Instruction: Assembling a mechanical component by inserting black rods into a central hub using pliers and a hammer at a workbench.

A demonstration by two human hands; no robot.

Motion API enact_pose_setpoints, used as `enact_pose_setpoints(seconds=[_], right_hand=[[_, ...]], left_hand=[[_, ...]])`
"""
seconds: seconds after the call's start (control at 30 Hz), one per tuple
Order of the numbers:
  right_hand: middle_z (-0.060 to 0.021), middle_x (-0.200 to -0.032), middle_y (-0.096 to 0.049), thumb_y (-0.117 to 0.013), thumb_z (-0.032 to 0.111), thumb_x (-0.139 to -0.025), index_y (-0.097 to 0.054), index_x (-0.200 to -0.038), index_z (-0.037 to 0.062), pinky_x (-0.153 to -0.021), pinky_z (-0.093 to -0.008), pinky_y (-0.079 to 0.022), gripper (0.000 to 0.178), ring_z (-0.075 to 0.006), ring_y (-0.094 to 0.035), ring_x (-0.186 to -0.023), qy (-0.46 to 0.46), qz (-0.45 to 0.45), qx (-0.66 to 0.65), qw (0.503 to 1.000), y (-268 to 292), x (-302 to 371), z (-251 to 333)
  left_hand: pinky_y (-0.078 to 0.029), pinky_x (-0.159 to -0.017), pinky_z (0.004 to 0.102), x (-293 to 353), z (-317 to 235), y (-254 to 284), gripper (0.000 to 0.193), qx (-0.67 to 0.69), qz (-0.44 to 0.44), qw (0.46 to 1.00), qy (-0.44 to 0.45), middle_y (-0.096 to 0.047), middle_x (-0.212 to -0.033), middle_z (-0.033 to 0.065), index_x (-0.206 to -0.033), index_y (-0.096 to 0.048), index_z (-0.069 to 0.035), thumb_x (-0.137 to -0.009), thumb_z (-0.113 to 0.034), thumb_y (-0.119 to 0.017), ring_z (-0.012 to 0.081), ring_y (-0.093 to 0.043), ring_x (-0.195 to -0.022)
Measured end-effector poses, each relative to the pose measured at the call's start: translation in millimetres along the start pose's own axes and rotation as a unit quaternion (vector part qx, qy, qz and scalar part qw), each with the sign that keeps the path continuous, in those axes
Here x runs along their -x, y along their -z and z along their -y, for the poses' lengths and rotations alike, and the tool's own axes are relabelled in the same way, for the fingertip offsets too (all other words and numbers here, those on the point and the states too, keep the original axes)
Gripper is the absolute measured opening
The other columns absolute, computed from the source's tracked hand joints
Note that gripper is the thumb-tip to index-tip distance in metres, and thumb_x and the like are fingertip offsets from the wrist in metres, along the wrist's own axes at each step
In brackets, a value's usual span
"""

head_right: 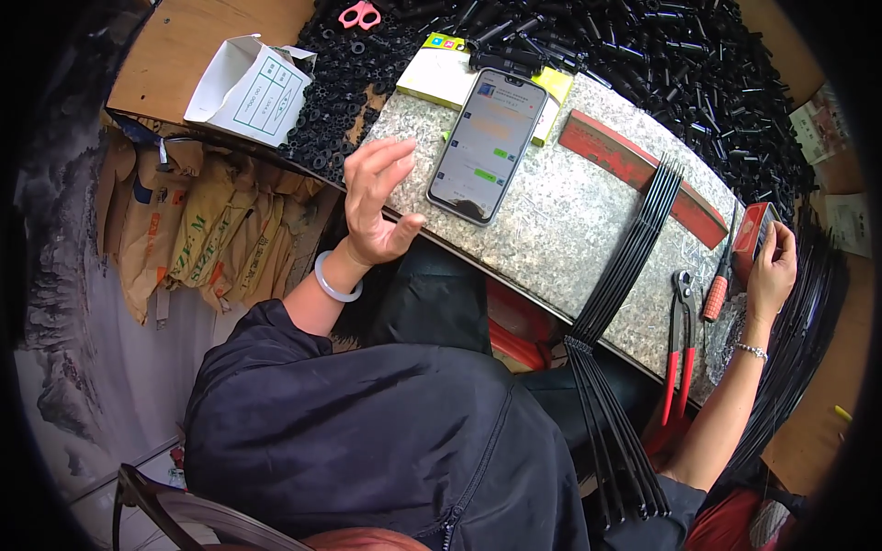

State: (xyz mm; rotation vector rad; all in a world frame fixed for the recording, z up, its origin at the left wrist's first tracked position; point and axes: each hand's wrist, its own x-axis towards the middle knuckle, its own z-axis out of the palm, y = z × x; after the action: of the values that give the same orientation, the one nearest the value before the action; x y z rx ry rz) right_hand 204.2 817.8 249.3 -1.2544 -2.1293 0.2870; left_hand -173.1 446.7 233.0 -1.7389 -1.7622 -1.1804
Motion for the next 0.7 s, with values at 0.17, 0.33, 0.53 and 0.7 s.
enact_pose_setpoints(seconds=[0.17, 0.33, 0.53, 0.7], right_hand=[[-0.0035, -0.093, -0.066, -0.056, 0.023, -0.096, -0.064, -0.104, 0.001, -0.078, -0.0235, -0.046, 0.025, -0.0092, -0.058, -0.084, 0.006, -0.006, -0.028, 1.0, 5, -2, -5], [-0.0012, -0.091, -0.063, -0.057, 0.017, -0.095, -0.064, -0.101, -0.0006, -0.075, -0.0204, -0.045, 0.019, -0.0064, -0.056, -0.083, 0.038, -0.034, -0.169, 0.984, 19, 8, 40], [-0.0016, -0.075, -0.058, -0.066, 0.015, -0.086, -0.066, -0.088, 0.0012, -0.055, -0.0243, -0.038, 0.014, -0.0083, -0.046, -0.06, 0.097, 0.088, -0.117, 0.984, -9, 21, 120], [-0.0003, -0.07, -0.06, -0.068, 0.018, -0.085, -0.068, -0.087, 0.001, -0.052, -0.0236, -0.037, 0.017, -0.0055, -0.043, -0.056, 0.067, 0.103, -0.094, 0.988, -30, 19, 112]], left_hand=[[-0.041, -0.095, 0.0422, -8, -48, -7, 0.065, 0.136, 0.095, 0.984, -0.07, -0.057, -0.121, 0.0128, -0.117, -0.056, -0.009, -0.078, -0.059, -0.064, 0.0317, -0.05, -0.11], [-0.027, -0.111, 0.0452, -24, -97, -41, 0.085, 0.191, 0.312, 0.92, -0.144, -0.037, -0.145, 0.0111, -0.139, -0.041, -0.012, -0.069, -0.051, -0.068, 0.0298, -0.033, -0.135], [-0.025, -0.111, 0.0493, -33, -127, -86, 0.085, 0.168, 0.346, 0.896, -0.221, -0.031, -0.149, 0.0103, -0.142, -0.036, -0.022, -0.068, -0.04, -0.072, 0.0298, -0.026, -0.139], [-0.026, -0.111, 0.051, -34, -133, -104, 0.062, 0.186, 0.335, 0.891, -0.244, -0.038, -0.144, 0.0114, -0.132, -0.049, -0.026, -0.073, -0.025, -0.067, 0.0343, -0.029, -0.137]])
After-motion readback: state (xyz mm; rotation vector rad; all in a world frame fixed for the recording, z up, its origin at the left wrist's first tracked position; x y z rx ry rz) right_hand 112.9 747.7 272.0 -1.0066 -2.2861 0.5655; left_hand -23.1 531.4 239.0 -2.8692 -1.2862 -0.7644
